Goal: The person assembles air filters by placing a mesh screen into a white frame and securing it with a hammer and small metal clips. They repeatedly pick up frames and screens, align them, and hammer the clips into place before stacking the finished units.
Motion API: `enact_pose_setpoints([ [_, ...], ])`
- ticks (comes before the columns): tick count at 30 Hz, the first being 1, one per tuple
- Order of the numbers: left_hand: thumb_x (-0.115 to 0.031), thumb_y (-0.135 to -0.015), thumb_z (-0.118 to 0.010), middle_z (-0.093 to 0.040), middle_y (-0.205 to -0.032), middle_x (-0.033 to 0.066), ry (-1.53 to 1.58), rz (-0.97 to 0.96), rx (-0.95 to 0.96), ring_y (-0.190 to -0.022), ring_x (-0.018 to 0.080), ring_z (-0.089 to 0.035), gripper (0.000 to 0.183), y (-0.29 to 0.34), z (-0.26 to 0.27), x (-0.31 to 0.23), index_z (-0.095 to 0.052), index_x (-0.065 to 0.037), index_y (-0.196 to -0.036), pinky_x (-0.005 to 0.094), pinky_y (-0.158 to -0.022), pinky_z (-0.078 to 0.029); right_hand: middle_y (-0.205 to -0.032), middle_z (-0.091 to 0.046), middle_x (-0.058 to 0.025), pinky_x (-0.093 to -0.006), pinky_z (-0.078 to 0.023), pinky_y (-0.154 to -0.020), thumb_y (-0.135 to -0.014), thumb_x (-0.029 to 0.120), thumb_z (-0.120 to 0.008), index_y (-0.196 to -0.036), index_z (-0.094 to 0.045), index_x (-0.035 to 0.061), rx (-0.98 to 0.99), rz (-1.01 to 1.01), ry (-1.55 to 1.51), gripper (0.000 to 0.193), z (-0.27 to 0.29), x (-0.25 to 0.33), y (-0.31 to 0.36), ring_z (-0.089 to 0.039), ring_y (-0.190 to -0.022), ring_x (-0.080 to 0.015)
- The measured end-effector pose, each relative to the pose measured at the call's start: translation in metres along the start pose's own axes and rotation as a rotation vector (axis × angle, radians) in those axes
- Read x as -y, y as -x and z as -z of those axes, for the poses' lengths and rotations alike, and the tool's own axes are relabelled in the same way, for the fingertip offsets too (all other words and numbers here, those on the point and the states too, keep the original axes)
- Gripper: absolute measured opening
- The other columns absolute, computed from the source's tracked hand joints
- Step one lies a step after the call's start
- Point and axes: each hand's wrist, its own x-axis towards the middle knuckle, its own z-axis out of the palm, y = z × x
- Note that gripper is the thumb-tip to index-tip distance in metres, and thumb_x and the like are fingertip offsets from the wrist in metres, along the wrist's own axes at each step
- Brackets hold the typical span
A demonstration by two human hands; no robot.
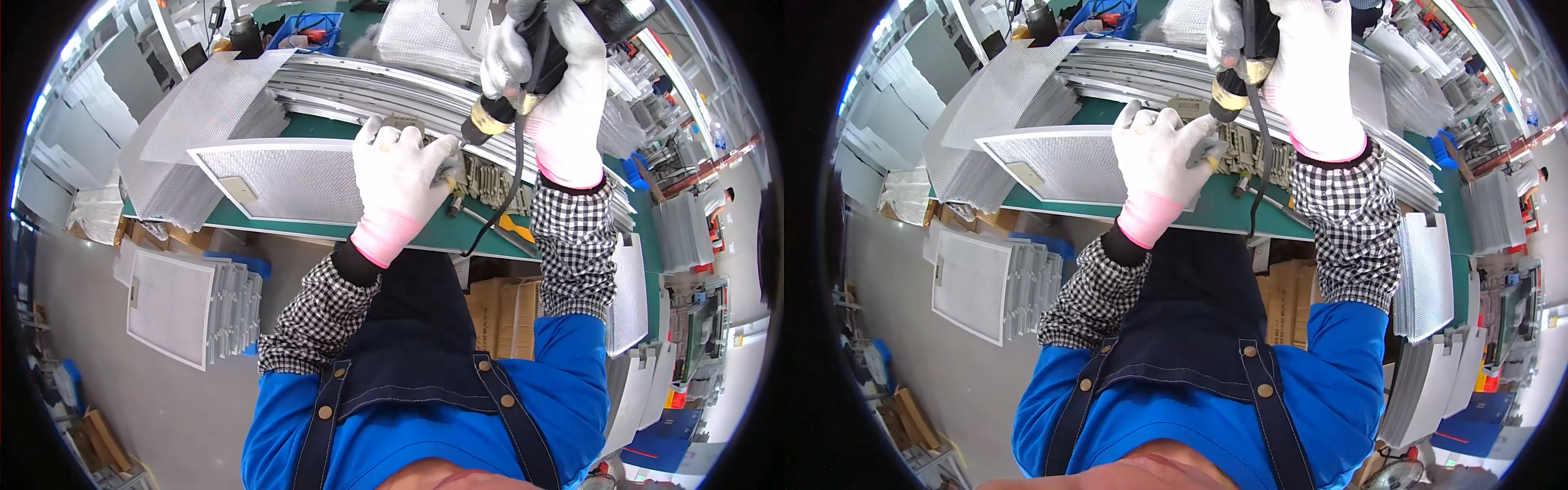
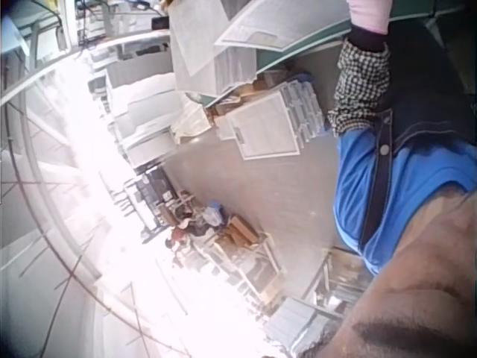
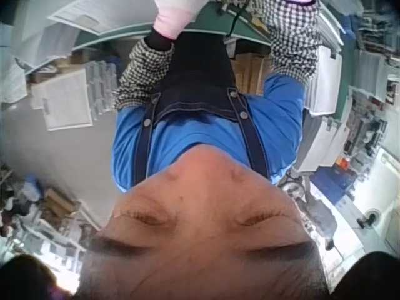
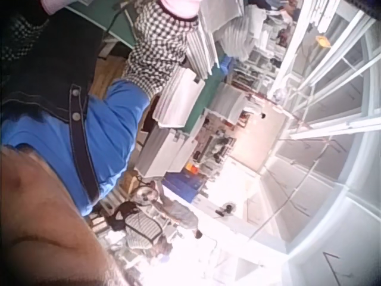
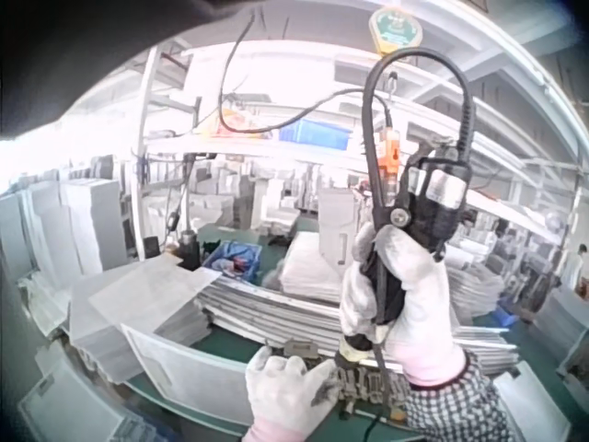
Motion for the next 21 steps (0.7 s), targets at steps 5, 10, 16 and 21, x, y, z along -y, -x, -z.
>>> enact_pose_setpoints([
  [5, -0.03, -0.065, -0.082, -0.05, -0.073, -0.0007, 0.026, 0.0, -0.023, -0.077, 0.022, -0.054, 0.025, 0.0, 0.003, -0.001, -0.07, -0.024, -0.087, 0.0477, -0.097, -0.042, -0.056, -0.05, -0.0053, -0.0294, -0.041, -0.042, -0.096, 0.035, -0.059, -0.099, -0.055, 0.0041, -0.049, -0.078, 0.02, 0.031, -0.009, -0.003, -0.002, -0.048, -0.044, -0.0159],
  [10, -0.031, -0.066, -0.082, -0.05, -0.073, -0.0009, 0.025, -0.005, -0.002, -0.077, 0.0219, -0.054, 0.022, 0.0, 0.005, -0.003, -0.069, -0.023, -0.082, 0.0478, -0.096, -0.042, -0.056, -0.051, -0.0063, -0.0289, -0.041, -0.043, -0.097, 0.028, -0.058, -0.099, -0.055, 0.0027, 0.032, -0.074, 0.008, 0.025, -0.01, -0.005, 0.0, -0.048, -0.044, -0.0156],
  [16, -0.031, -0.066, -0.082, -0.05, -0.072, -0.0005, 0.032, -0.022, -0.028, -0.075, 0.0222, -0.054, 0.021, 0.0, 0.003, -0.002, -0.069, -0.022, -0.079, 0.0479, -0.096, -0.042, -0.054, -0.051, -0.0059, -0.0276, -0.04, -0.042, -0.095, 0.024, -0.061, -0.096, -0.055, 0.0028, 0.04, -0.159, 0.019, 0.022, -0.014, -0.005, -0.002, -0.048, -0.043, -0.0149],
  [21, -0.032, -0.066, -0.083, -0.05, -0.071, 0.0001, 0.034, -0.02, -0.036, -0.075, 0.0224, -0.054, 0.023, 0.001, 0.003, -0.001, -0.071, -0.021, -0.083, 0.0472, -0.095, -0.043, -0.055, -0.05, -0.0058, -0.0273, -0.039, -0.042, -0.095, 0.028, -0.061, -0.095, -0.055, 0.0032, 0.072, -0.102, -0.068, 0.026, -0.01, -0.01, -0.005, -0.046, -0.043, -0.0149],
])
